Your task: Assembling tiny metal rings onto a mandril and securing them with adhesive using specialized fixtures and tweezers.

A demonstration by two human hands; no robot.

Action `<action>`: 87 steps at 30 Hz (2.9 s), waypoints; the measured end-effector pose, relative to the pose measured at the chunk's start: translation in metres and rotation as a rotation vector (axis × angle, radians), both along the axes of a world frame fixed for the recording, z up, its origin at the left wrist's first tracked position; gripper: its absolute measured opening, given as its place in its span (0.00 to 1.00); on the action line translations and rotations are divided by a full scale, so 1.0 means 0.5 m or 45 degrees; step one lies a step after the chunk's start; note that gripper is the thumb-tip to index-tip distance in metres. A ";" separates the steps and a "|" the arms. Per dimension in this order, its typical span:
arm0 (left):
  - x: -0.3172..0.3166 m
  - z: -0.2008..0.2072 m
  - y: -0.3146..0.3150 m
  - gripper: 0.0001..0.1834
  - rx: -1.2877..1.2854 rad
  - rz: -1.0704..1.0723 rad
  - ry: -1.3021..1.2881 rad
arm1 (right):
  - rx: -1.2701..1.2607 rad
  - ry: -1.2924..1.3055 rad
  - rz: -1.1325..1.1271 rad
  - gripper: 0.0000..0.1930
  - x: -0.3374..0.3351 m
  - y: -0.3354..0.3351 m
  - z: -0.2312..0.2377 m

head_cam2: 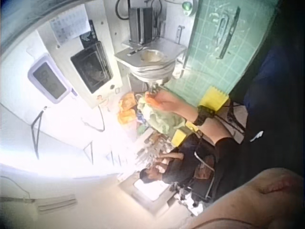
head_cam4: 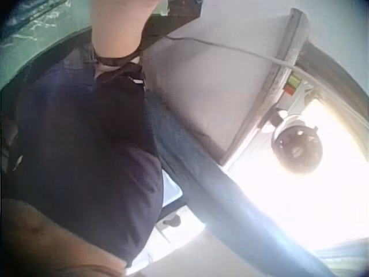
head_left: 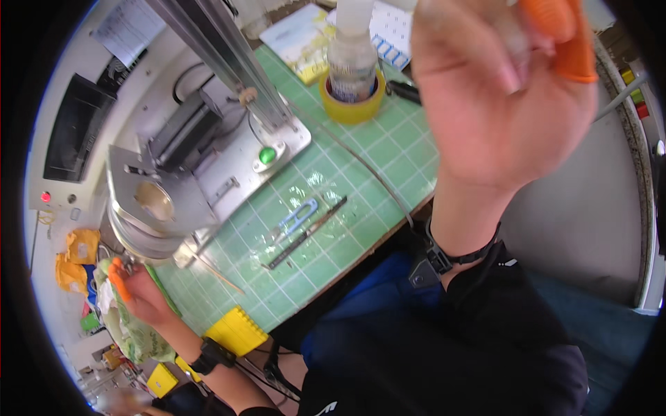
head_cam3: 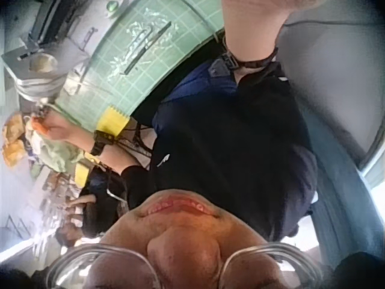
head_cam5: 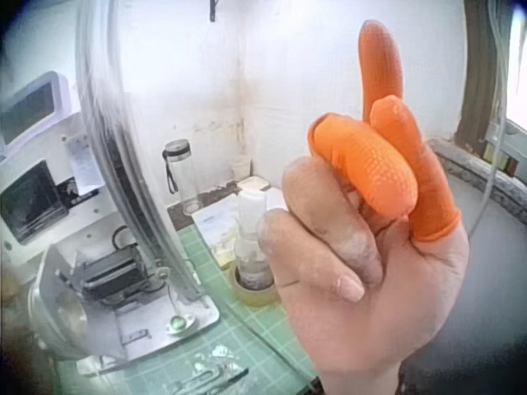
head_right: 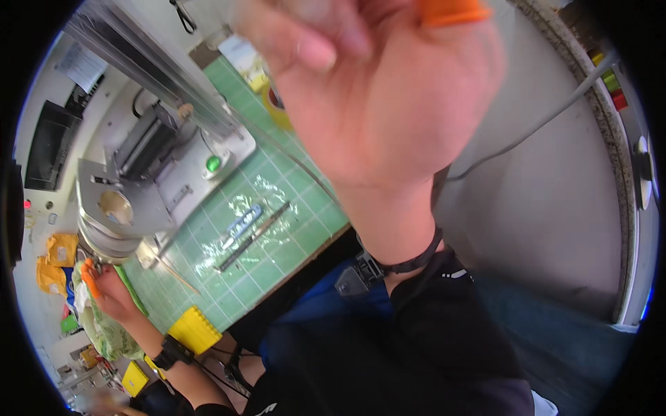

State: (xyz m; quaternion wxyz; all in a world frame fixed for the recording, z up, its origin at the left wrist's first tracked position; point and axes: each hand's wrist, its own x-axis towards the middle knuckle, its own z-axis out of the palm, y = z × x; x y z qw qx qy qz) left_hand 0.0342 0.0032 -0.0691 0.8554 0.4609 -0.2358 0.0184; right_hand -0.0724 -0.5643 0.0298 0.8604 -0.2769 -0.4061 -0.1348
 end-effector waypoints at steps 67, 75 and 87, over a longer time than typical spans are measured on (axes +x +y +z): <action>0.009 0.020 0.008 0.16 -0.051 -0.021 0.134 | -0.057 0.455 -0.226 0.24 -0.037 0.057 -0.113; 0.005 0.005 -0.009 0.19 -0.159 -0.224 0.127 | -0.116 0.395 -0.275 0.24 -0.019 0.057 -0.076; 0.010 0.003 -0.024 0.21 -0.177 0.001 0.226 | -0.172 0.419 -0.315 0.25 -0.017 0.059 -0.065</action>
